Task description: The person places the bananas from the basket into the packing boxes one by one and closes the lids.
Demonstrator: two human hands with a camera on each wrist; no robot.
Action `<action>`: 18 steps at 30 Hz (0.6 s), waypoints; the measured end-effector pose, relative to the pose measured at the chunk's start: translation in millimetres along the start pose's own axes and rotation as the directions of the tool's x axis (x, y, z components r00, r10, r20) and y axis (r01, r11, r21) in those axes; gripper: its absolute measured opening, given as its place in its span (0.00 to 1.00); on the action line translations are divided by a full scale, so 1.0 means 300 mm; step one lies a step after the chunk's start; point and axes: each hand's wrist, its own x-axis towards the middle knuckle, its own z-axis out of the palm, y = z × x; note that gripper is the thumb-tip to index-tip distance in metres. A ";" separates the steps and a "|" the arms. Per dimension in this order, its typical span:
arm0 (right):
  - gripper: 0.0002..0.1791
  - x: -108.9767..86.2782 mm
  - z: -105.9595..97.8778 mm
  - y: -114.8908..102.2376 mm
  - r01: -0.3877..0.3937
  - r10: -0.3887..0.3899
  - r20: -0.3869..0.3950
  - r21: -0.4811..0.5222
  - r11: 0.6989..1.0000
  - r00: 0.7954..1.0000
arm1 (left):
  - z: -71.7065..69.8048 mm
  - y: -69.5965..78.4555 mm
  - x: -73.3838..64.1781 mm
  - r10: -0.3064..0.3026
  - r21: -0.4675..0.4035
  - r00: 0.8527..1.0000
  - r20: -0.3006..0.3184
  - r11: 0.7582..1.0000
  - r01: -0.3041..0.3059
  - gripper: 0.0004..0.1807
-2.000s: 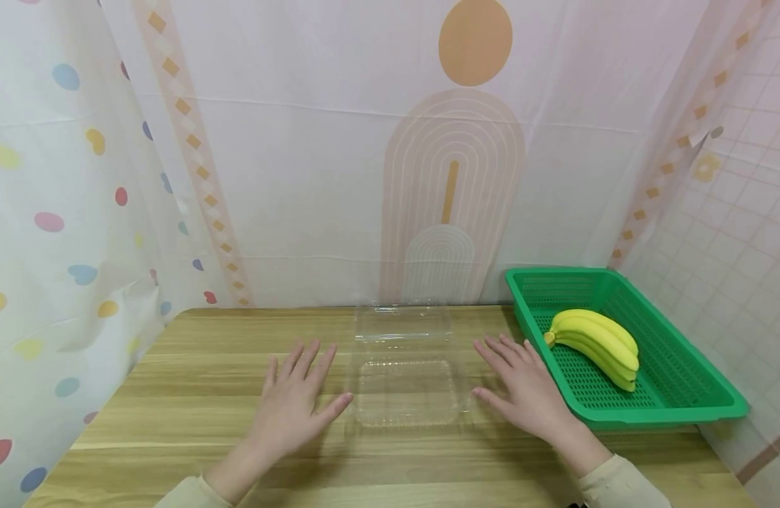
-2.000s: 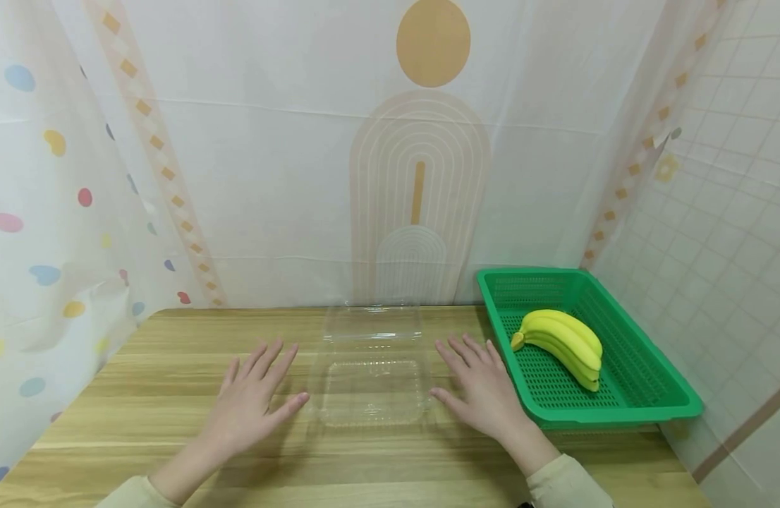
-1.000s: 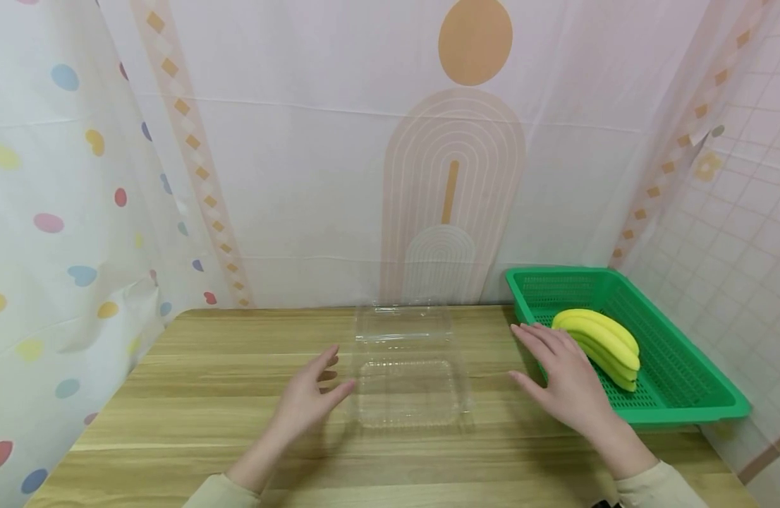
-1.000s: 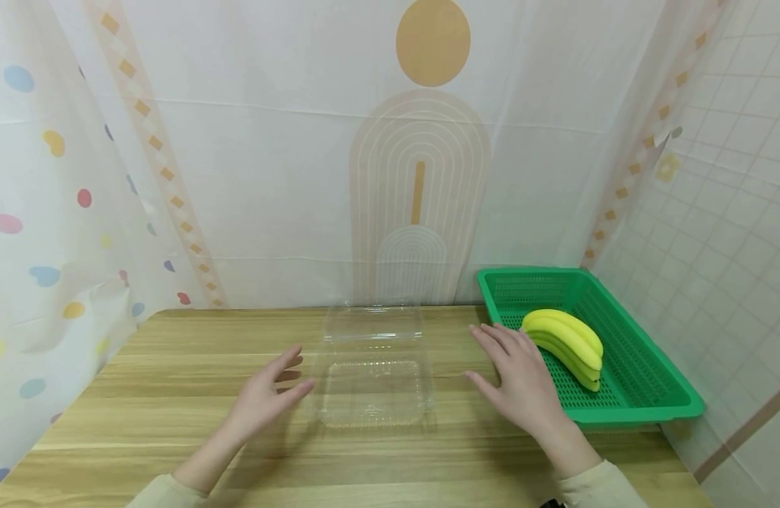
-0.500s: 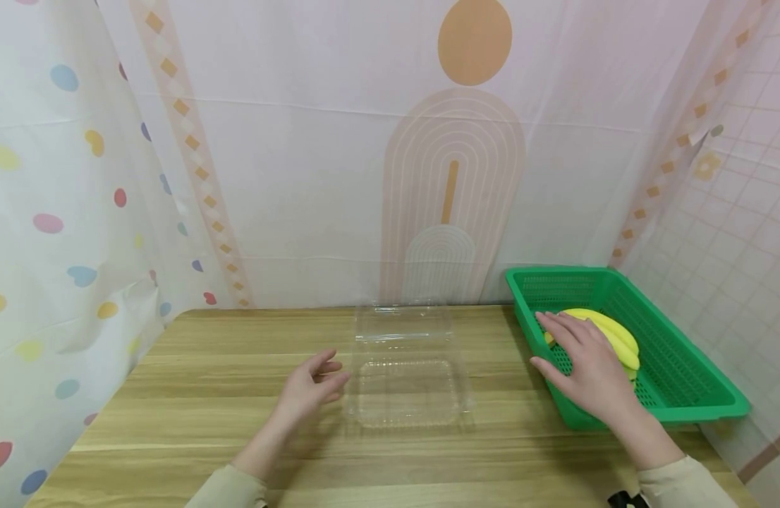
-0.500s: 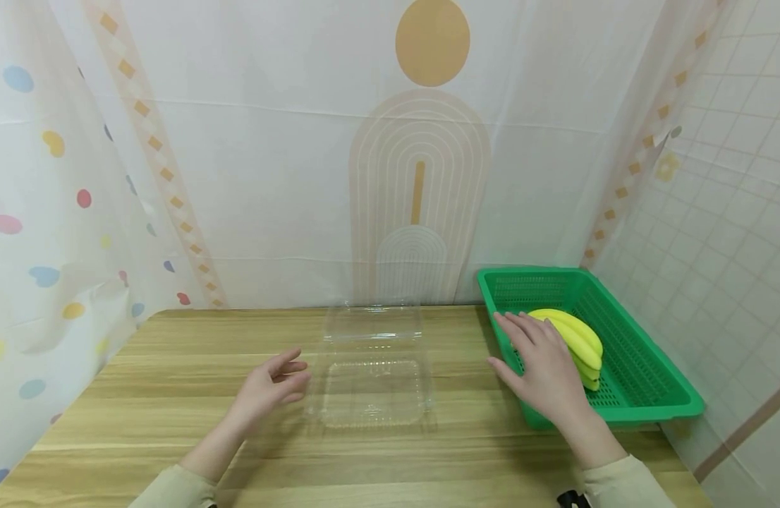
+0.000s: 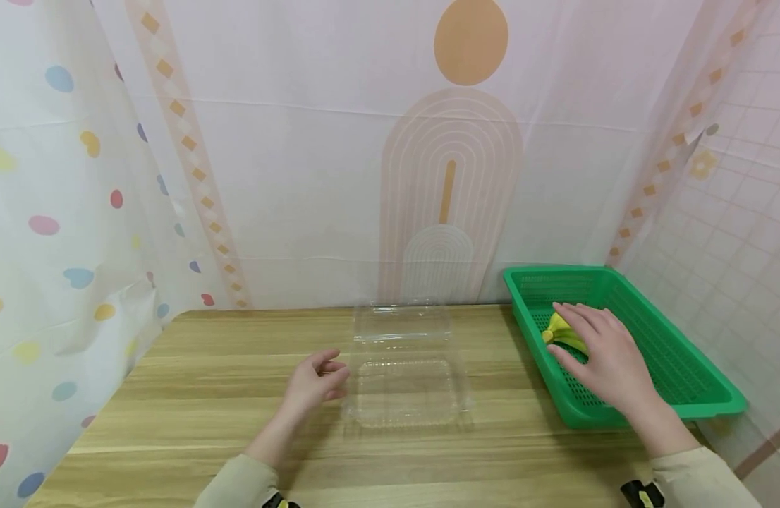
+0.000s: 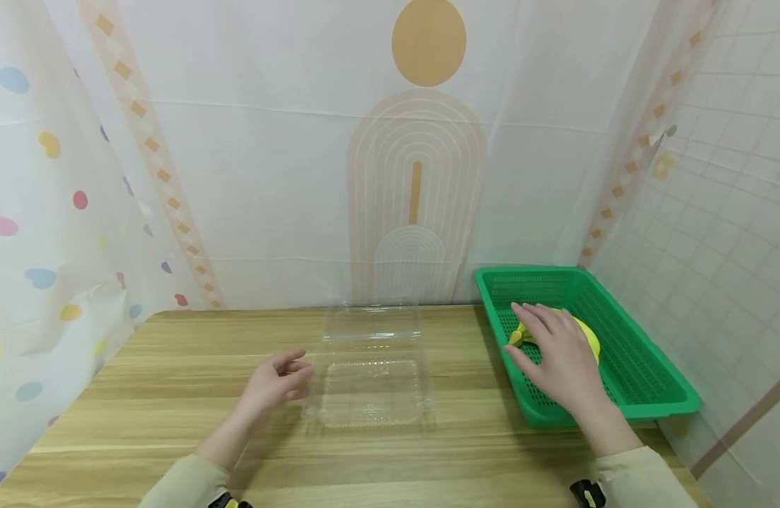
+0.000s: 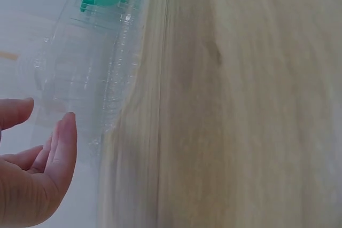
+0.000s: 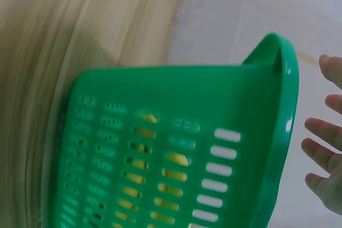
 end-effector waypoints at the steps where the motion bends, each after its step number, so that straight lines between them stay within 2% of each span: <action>1: 0.37 0.001 -0.002 0.005 0.000 0.000 -0.003 -0.005 1.000 1.000 | 0.001 -0.002 0.002 0.001 0.005 1.000 -0.003 1.000 -0.001 0.28; 5: 0.42 0.003 -0.010 0.025 0.012 -0.013 -0.028 -0.015 1.000 1.000 | 0.003 -0.010 0.008 -0.015 0.034 1.000 -0.014 0.999 0.015 0.27; 9: 0.40 0.005 -0.022 0.044 0.016 -0.017 -0.036 -0.023 1.000 0.999 | 0.003 -0.017 0.012 -0.034 0.045 0.999 -0.017 0.998 0.034 0.26; 13: 0.32 0.008 -0.036 0.059 -0.020 0.020 -0.003 -0.037 0.999 1.000 | 0.003 -0.023 0.018 -0.039 0.038 0.999 -0.017 0.999 0.039 0.25; 18: 0.37 0.016 -0.051 0.079 -0.091 0.095 0.067 -0.061 0.994 0.993 | 0.007 -0.031 0.028 -0.060 0.016 0.998 -0.016 0.998 0.060 0.23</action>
